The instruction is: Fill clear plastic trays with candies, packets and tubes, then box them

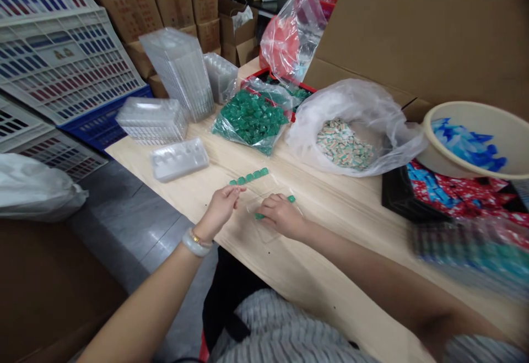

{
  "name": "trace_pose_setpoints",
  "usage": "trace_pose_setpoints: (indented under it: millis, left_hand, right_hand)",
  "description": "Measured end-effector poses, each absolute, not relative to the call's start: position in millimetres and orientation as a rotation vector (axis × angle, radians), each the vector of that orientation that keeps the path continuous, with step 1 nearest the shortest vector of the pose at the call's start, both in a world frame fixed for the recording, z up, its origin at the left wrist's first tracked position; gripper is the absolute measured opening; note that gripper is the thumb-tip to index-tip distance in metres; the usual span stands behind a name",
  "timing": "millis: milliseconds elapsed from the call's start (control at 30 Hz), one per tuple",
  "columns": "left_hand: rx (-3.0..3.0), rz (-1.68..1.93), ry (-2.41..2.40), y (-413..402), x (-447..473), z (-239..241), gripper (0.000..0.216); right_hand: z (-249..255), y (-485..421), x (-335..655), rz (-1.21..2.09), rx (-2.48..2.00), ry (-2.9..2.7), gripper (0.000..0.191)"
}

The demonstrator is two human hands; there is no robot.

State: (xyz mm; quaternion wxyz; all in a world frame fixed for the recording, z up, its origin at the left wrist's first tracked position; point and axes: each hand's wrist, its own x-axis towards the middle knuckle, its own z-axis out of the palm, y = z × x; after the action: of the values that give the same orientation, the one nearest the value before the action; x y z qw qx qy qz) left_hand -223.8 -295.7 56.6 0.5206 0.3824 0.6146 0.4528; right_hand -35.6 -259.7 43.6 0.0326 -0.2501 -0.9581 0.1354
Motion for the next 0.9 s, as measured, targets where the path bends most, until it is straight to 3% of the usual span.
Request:
trace_pose_setpoints:
  millis: [200, 367, 533, 733, 900]
  left_hand:
    - [1.172, 0.996, 1.406, -242.2, -223.4, 91.6, 0.031]
    - [1.543, 1.118, 1.292, -136.9, -191.9, 141.2, 0.032]
    - [1.803, 1.448, 1.736, 0.9, -176.4, 191.4, 0.021]
    - [1.885, 1.441, 1.796, 77.3, -164.6, 216.2, 0.026]
    - [1.870, 1.102, 1.606, 100.5, -111.9, 225.5, 0.054]
  right_hand:
    - [43.5, -250.6, -48.0, 0.348, -0.615, -3.057, 0.016]
    - [44.3, -256.2, -54.1, 0.284, -0.476, -3.162, 0.018]
    - [34.5, -267.2, -48.1, 0.353, -0.723, -3.065, 0.015]
    - [22.4, -278.4, -23.5, 0.421, -1.038, -2.882, 0.015]
    - [17.1, -279.8, -14.5, 0.395, -1.106, -2.778, 0.024]
